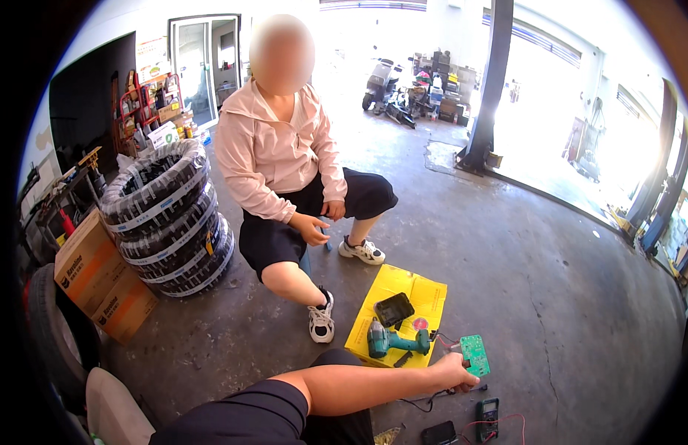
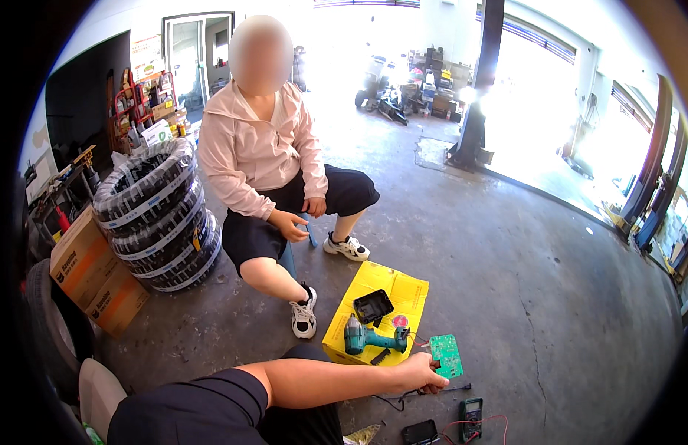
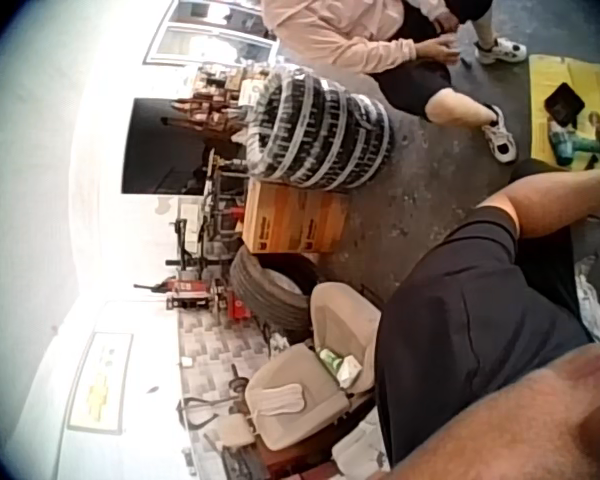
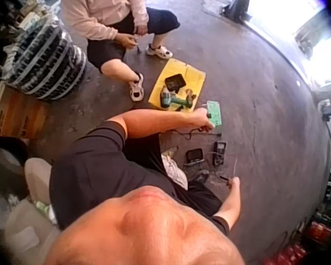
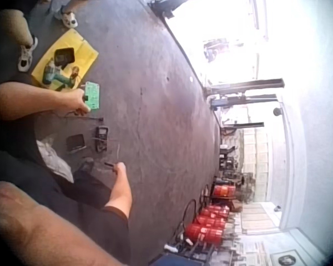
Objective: The person tests a green circuit board using a multimeter probe by hand while sitting in a service bay. They hold the board and touch various points with the red probe, then turn the board over to inspect the other side.
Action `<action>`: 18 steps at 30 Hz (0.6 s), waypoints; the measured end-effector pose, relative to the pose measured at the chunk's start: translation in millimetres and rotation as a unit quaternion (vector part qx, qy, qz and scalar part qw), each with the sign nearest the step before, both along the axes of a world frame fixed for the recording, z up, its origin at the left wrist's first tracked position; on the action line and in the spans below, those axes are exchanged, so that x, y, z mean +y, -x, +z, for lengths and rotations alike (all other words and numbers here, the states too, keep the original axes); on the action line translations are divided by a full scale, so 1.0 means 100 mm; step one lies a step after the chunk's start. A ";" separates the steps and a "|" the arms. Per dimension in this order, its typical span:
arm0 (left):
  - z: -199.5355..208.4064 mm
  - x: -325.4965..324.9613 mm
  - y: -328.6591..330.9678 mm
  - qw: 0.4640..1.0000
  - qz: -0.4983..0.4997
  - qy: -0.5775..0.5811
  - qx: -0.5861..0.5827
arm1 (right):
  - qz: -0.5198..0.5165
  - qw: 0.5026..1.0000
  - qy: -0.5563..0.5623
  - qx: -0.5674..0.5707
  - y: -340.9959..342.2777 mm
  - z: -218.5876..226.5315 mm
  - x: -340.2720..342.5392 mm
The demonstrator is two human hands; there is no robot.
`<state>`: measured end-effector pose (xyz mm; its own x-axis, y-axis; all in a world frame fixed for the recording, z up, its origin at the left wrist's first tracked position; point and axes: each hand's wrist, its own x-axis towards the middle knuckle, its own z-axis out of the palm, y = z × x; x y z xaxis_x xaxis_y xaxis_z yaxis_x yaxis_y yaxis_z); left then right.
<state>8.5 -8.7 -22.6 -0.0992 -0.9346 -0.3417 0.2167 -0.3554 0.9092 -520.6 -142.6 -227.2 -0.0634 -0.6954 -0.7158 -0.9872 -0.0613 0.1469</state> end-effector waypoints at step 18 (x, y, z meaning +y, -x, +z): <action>-0.05 -0.01 0.01 1.000 0.023 0.016 -0.011 | 0.086 0.996 -0.006 0.014 0.09 -0.13 -0.12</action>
